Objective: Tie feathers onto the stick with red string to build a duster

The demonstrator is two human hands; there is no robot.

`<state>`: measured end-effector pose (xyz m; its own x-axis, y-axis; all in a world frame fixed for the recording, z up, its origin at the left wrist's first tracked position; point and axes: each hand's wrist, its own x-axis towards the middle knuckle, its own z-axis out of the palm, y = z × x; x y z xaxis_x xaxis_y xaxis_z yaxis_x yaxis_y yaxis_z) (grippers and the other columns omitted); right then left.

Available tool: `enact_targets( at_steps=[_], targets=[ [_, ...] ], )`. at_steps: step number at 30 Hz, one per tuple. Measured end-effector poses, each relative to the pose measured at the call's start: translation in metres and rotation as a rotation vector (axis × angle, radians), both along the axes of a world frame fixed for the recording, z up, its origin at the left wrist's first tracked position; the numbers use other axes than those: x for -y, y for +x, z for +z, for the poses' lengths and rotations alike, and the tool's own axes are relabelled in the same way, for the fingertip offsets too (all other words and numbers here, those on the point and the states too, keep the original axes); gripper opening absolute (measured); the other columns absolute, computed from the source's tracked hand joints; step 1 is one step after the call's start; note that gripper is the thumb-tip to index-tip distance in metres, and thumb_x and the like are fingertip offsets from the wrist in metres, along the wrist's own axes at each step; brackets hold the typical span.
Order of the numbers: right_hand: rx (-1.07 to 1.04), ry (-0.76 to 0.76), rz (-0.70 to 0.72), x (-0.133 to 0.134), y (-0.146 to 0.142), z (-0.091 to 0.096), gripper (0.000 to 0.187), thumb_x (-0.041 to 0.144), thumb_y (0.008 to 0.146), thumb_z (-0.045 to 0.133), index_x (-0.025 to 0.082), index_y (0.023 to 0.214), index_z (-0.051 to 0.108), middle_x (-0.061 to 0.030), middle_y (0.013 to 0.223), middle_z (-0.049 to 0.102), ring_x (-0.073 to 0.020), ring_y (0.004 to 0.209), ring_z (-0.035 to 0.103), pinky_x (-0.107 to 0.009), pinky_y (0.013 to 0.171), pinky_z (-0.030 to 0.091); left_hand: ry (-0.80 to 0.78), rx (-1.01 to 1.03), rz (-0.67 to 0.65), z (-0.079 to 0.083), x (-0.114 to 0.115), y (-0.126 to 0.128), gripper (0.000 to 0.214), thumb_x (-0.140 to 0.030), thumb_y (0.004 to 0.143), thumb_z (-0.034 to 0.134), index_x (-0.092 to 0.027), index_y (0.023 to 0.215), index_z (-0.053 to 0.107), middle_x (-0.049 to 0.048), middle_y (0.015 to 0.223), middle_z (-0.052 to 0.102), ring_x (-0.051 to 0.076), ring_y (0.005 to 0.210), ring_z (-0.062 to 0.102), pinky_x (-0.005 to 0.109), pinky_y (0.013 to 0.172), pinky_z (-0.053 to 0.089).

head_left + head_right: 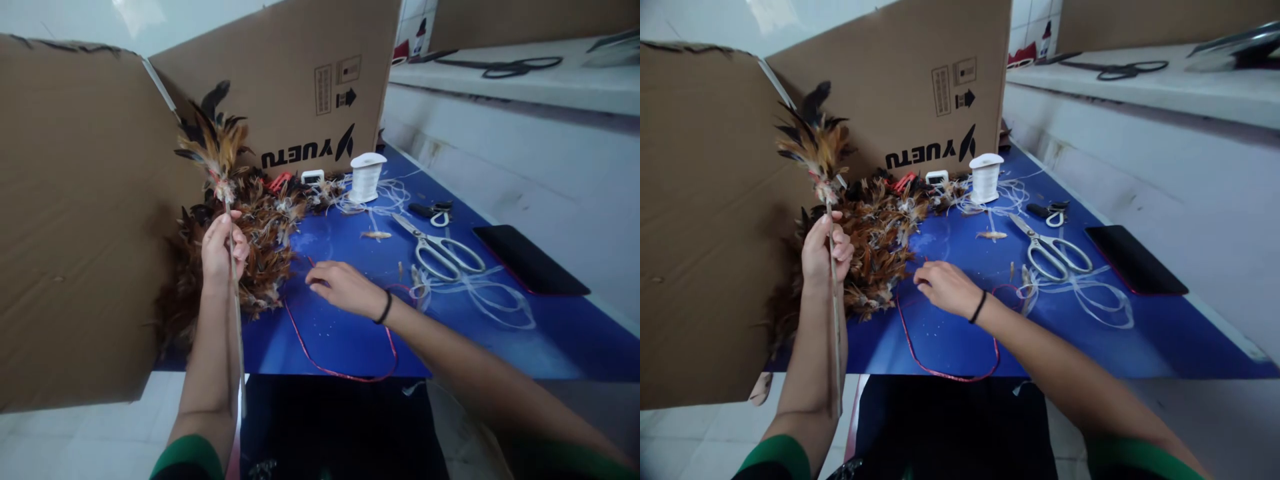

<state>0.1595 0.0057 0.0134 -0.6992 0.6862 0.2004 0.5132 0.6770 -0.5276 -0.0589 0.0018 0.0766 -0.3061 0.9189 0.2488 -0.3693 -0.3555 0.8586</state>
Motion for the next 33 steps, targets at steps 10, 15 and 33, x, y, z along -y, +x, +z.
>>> enact_targets(
  at_steps=[10,15,33],
  targets=[
    [0.249,0.086,0.047,0.003,-0.079,-0.028,0.029,0.038,0.080,0.057,0.015,0.094,0.066,-0.0138,0.097,0.065,-0.0248,0.094,0.061,-0.031,0.076,0.043,0.052,-0.049,0.061,-0.018,0.000,-0.006,0.017,-0.031,0.078,0.061,-0.015,0.085,0.062,-0.0069,0.046,0.048,0.002,0.028,0.034,0.014,0.028,0.022],
    [0.255,-0.036,-0.011,-0.003,-0.079,-0.030,0.015,0.023,0.078,0.054,0.016,0.084,0.066,-0.0110,0.087,0.069,-0.0211,0.082,0.064,-0.027,0.067,0.043,0.039,-0.034,0.033,-0.022,0.002,-0.004,0.015,-0.029,0.080,0.059,-0.015,0.084,0.061,-0.0070,0.045,0.048,0.002,0.027,0.034,0.013,0.028,0.023],
    [-0.894,-1.026,-0.231,-0.045,-0.021,-0.026,0.022,0.020,0.061,0.071,0.012,0.080,0.063,-0.0041,0.073,0.066,-0.0101,0.061,0.060,-0.019,0.047,0.037,-0.102,-0.091,-0.183,-0.052,-0.008,0.017,0.024,-0.030,0.073,0.066,-0.015,0.090,0.061,-0.0032,0.058,0.055,0.003,0.035,0.042,0.015,0.033,0.031]
  ],
)
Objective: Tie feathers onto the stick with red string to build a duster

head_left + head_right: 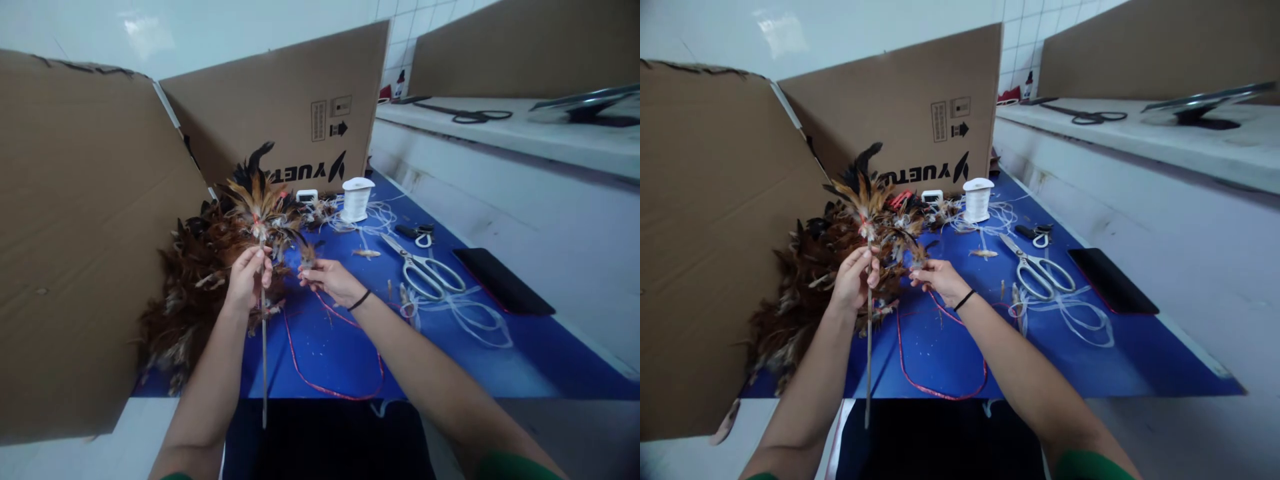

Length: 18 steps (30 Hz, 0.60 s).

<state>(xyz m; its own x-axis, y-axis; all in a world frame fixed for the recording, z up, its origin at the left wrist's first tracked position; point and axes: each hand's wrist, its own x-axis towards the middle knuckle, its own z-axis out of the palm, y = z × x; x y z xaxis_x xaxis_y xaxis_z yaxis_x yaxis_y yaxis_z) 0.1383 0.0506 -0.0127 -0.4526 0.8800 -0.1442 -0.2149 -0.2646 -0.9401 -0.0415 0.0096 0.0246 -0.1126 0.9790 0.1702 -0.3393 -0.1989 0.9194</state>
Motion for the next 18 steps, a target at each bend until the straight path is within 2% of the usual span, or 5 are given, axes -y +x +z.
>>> enact_targets(
  at_steps=[4,7,12,18],
  targets=[
    [-0.106,0.033,-0.149,-0.006,0.004,0.002,0.025,0.029,0.059,0.074,0.013,0.075,0.063,-0.0041,0.078,0.066,-0.0095,0.065,0.057,-0.019,0.049,0.037,-0.037,-0.035,-0.047,-0.006,-0.001,0.009,0.025,-0.032,0.074,0.065,-0.015,0.091,0.059,-0.0031,0.059,0.056,0.004,0.036,0.043,0.016,0.033,0.034],
    [-0.176,0.075,-0.249,-0.009,0.006,0.005,0.027,0.032,0.055,0.076,0.013,0.068,0.062,-0.0021,0.069,0.064,-0.0090,0.061,0.054,-0.020,0.050,0.037,-0.055,-0.060,-0.101,-0.011,0.000,0.018,0.027,-0.033,0.076,0.063,-0.015,0.095,0.057,-0.0033,0.059,0.057,0.006,0.036,0.046,0.017,0.035,0.037],
    [-0.210,0.106,-0.273,-0.008,0.009,0.012,0.029,0.031,0.054,0.078,0.015,0.071,0.062,-0.0019,0.067,0.065,-0.0105,0.059,0.055,-0.022,0.050,0.037,-0.089,-0.109,-0.163,-0.019,0.002,0.031,0.029,-0.033,0.077,0.064,-0.015,0.097,0.054,-0.0018,0.063,0.059,0.007,0.041,0.052,0.020,0.040,0.045],
    [-0.133,0.203,-0.252,-0.001,0.002,0.010,0.026,0.034,0.058,0.076,0.014,0.063,0.061,0.0003,0.058,0.060,-0.0104,0.054,0.052,-0.024,0.050,0.037,-0.156,-0.121,-0.167,-0.022,0.004,0.040,0.033,-0.031,0.072,0.069,-0.014,0.096,0.052,-0.0003,0.066,0.062,0.009,0.050,0.058,0.023,0.048,0.052]
  ],
)
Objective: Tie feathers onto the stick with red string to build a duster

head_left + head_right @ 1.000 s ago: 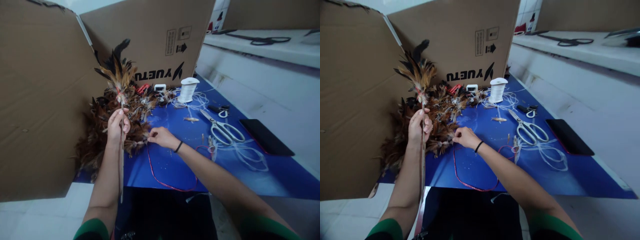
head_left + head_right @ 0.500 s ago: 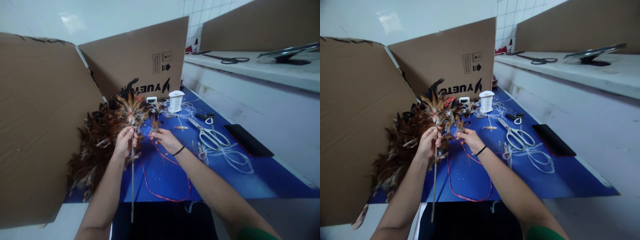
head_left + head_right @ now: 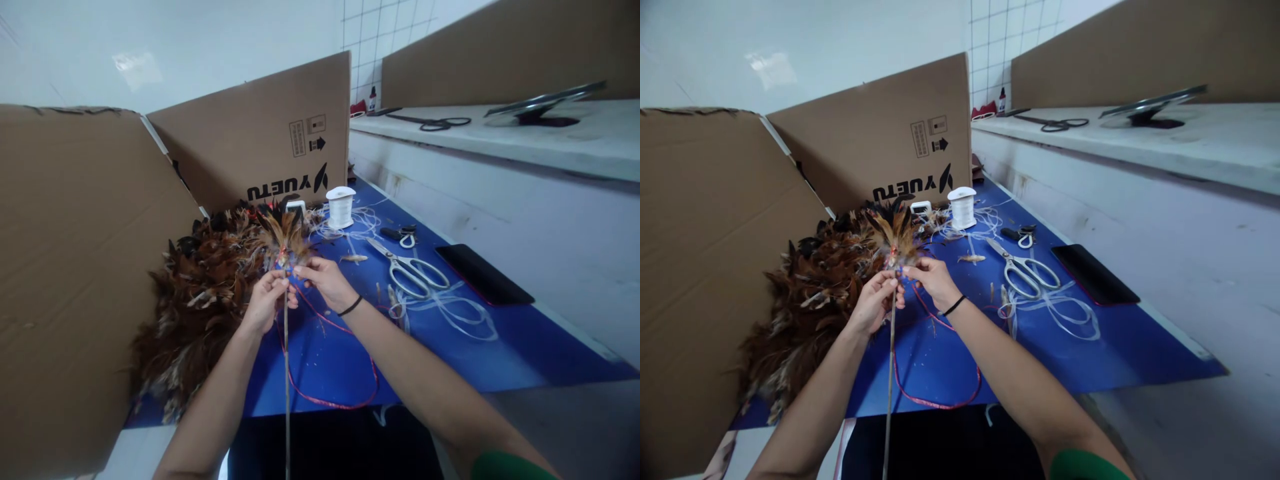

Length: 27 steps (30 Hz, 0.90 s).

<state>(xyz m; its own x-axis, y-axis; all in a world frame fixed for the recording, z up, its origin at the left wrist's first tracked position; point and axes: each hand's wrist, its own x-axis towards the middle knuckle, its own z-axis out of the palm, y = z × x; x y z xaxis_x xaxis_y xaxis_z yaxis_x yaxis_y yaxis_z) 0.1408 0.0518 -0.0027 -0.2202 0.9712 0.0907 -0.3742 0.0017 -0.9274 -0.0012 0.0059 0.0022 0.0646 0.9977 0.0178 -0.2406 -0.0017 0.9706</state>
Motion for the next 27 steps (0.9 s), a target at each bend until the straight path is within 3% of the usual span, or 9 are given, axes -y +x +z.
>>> enact_targets(
  at_steps=[7,14,20,24,27],
  targets=[
    [0.000,0.034,-0.009,0.005,-0.006,-0.004,0.027,0.034,0.058,0.077,0.013,0.067,0.064,0.0006,0.058,0.061,-0.0095,0.049,0.051,-0.026,0.051,0.040,0.009,-0.001,-0.028,-0.004,0.001,0.003,0.044,-0.030,0.072,0.070,-0.015,0.106,0.047,-0.0003,0.065,0.063,0.011,0.048,0.059,0.024,0.048,0.051],
    [-0.079,-0.007,0.043,0.008,-0.010,-0.005,0.029,0.036,0.057,0.078,0.014,0.065,0.060,0.0014,0.051,0.058,-0.0102,0.038,0.049,-0.025,0.040,0.040,-0.023,0.011,-0.057,-0.007,0.001,0.004,0.065,-0.026,0.071,0.071,-0.018,0.126,0.038,-0.0002,0.067,0.063,0.014,0.053,0.062,0.025,0.050,0.051],
    [-0.124,-0.036,0.028,0.010,-0.016,-0.007,0.030,0.035,0.054,0.079,0.014,0.063,0.060,0.0012,0.052,0.058,-0.0100,0.038,0.049,-0.026,0.039,0.041,-0.015,0.087,-0.031,-0.006,0.000,0.006,0.051,-0.022,0.067,0.072,-0.020,0.109,0.044,-0.0016,0.074,0.060,0.010,0.057,0.061,0.019,0.049,0.047],
    [-0.106,-0.026,-0.058,0.008,-0.022,-0.015,0.026,0.031,0.052,0.079,0.013,0.063,0.063,-0.0009,0.059,0.062,-0.0116,0.050,0.055,-0.028,0.053,0.046,0.040,0.110,0.015,-0.008,-0.001,0.009,0.036,-0.029,0.073,0.068,-0.020,0.099,0.046,-0.0037,0.071,0.055,0.005,0.049,0.053,0.014,0.039,0.032],
    [-0.126,-0.047,-0.085,0.006,-0.025,-0.020,0.024,0.029,0.051,0.079,0.013,0.063,0.066,-0.0016,0.062,0.065,-0.0121,0.058,0.057,-0.028,0.061,0.045,0.062,0.066,0.064,-0.010,-0.002,0.010,0.036,-0.033,0.073,0.069,-0.020,0.097,0.045,-0.0061,0.067,0.052,0.003,0.043,0.048,0.013,0.036,0.026]
  ],
)
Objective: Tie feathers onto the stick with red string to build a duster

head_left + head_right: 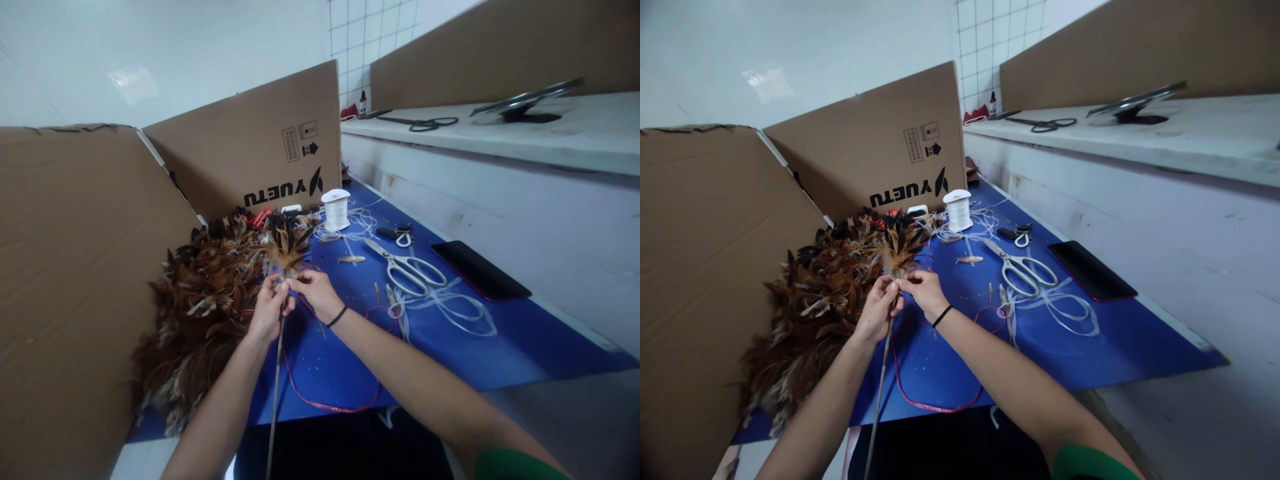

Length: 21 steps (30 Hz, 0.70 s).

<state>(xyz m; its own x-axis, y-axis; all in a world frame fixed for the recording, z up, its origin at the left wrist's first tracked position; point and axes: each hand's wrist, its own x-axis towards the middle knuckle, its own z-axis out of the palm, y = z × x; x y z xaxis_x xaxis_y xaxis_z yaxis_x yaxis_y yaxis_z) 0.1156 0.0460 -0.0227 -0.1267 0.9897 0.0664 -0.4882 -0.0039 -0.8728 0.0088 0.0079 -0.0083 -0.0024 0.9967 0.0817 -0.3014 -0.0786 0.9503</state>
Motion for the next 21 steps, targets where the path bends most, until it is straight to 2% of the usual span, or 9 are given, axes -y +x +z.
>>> enact_targets(
  at_steps=[6,16,21],
  targets=[
    [-0.056,-0.049,0.044,0.0019,-0.0002,0.0000,0.026,0.030,0.049,0.080,0.014,0.066,0.067,-0.0009,0.062,0.064,-0.0118,0.058,0.055,-0.028,0.061,0.043,0.020,-0.062,0.031,-0.0014,-0.0005,0.0009,0.039,-0.038,0.073,0.068,-0.020,0.098,0.044,-0.0070,0.064,0.050,0.003,0.041,0.047,0.013,0.035,0.024],
    [0.020,0.045,0.021,0.0035,-0.0016,-0.0037,0.022,0.034,0.058,0.076,0.015,0.064,0.067,0.0009,0.061,0.060,-0.0105,0.060,0.051,-0.026,0.063,0.041,-0.012,-0.003,0.066,-0.0018,-0.0013,0.0015,0.038,-0.038,0.071,0.070,-0.020,0.092,0.044,-0.0071,0.069,0.050,0.000,0.036,0.040,0.013,0.033,0.023],
    [0.005,0.014,0.022,0.0009,-0.0034,-0.0082,0.023,0.031,0.055,0.078,0.015,0.069,0.069,-0.0007,0.067,0.065,-0.0117,0.064,0.055,-0.028,0.071,0.043,-0.052,0.013,0.084,0.0010,0.0000,0.0013,0.040,-0.037,0.068,0.071,-0.020,0.091,0.042,-0.0082,0.067,0.048,0.001,0.035,0.041,0.013,0.032,0.024]
  ],
)
